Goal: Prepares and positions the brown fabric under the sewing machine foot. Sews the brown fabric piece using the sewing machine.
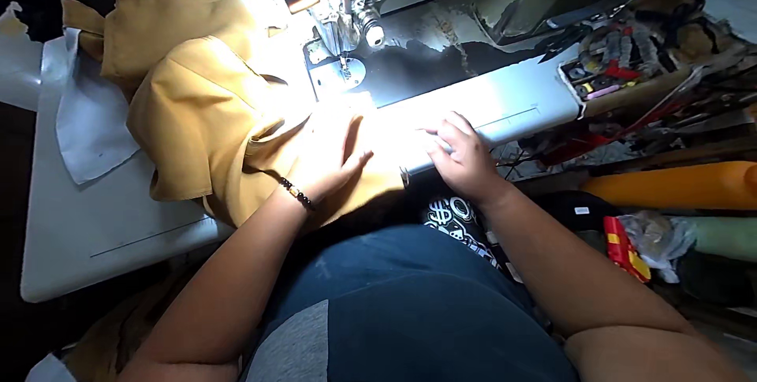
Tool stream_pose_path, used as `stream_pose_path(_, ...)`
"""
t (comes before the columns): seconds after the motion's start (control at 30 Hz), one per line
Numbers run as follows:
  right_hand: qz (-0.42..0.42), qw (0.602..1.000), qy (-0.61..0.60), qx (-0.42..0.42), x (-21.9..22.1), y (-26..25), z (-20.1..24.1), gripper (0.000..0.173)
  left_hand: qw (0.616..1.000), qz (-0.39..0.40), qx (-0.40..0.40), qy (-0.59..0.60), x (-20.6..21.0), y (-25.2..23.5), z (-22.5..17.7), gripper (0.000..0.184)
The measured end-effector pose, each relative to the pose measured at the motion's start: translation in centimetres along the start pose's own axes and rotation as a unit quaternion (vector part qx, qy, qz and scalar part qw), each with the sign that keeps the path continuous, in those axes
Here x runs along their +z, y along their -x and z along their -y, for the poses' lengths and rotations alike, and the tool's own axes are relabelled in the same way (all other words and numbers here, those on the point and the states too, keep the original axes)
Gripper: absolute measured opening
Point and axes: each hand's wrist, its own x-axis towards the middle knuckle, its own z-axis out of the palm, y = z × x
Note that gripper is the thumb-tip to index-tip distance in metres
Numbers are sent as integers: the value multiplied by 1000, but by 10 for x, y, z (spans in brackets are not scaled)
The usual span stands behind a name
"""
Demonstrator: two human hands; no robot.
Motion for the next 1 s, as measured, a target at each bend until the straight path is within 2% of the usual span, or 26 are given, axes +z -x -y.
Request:
stream_pose_path(0.07, 21, 1000, -3, -18, 4, -22, 5, 31, 997, -16, 72, 30, -10, 7, -8, 52)
stream_pose_path(0.13, 60, 997, -7, -49, 13, -44, 9, 33, 995, -41, 92, 15, -23, 13, -11, 39)
stream_pose_path(0.2, 114, 990, 17, -77, 30, -59, 13, 32, 997, -39, 60, -39, -36, 19, -3, 33)
stream_pose_path(0.27, 204, 975, 63, -65, 43, -64, 13, 38, 996, 15, -2, -93, -51, 25, 11, 35)
stream_pose_path(0.3, 219, 971, 65, -69, 46, -63, 11, 38, 992, 34, -20, -116, -58, 29, 23, 34)
stream_pose_path(0.4, 177, 978, 52, -98, 47, -58, 5, 35, 990, 31, -11, -140, -81, 43, 63, 26)
stream_pose_path(0.5, 241, 966, 41, -83, 54, -55, 31, 46, 994, 32, -17, -103, -94, 41, 73, 16)
stream_pose_path(0.6, 260, 958, -25, -117, 78, -54, 53, 24, 995, 72, 6, -68, -91, 28, 60, 23)
stream_pose_path(0.67, 310, 948, -34, -66, 53, -65, 69, 25, 985, 151, 1, -78, -99, 22, 53, 17)
stream_pose_path(0.73, 279, 957, -32, -67, 18, -70, 74, 23, 958, 238, -68, -143, -118, 19, 52, 13)
stream_pose_path(0.8, 262, 961, -40, -77, -14, -70, 71, 17, 923, 301, -137, -199, -139, 20, 67, 18)
stream_pose_path(0.87, 282, 955, -70, -57, -32, -68, 69, 15, 901, 333, -183, -209, -163, 22, 94, 15)
stream_pose_path(0.9, 290, 951, -101, -40, -30, -66, 69, 15, 912, 309, -182, -196, -174, 23, 109, 11)
stream_pose_path(0.93, 299, 945, -133, -8, -23, -65, 72, 17, 940, 245, -160, -176, -184, 23, 120, 11)
stream_pose_path(1.0, 328, 927, -150, 100, -1, -66, 82, 24, 976, 61, -135, -160, -198, 5, 107, 21)
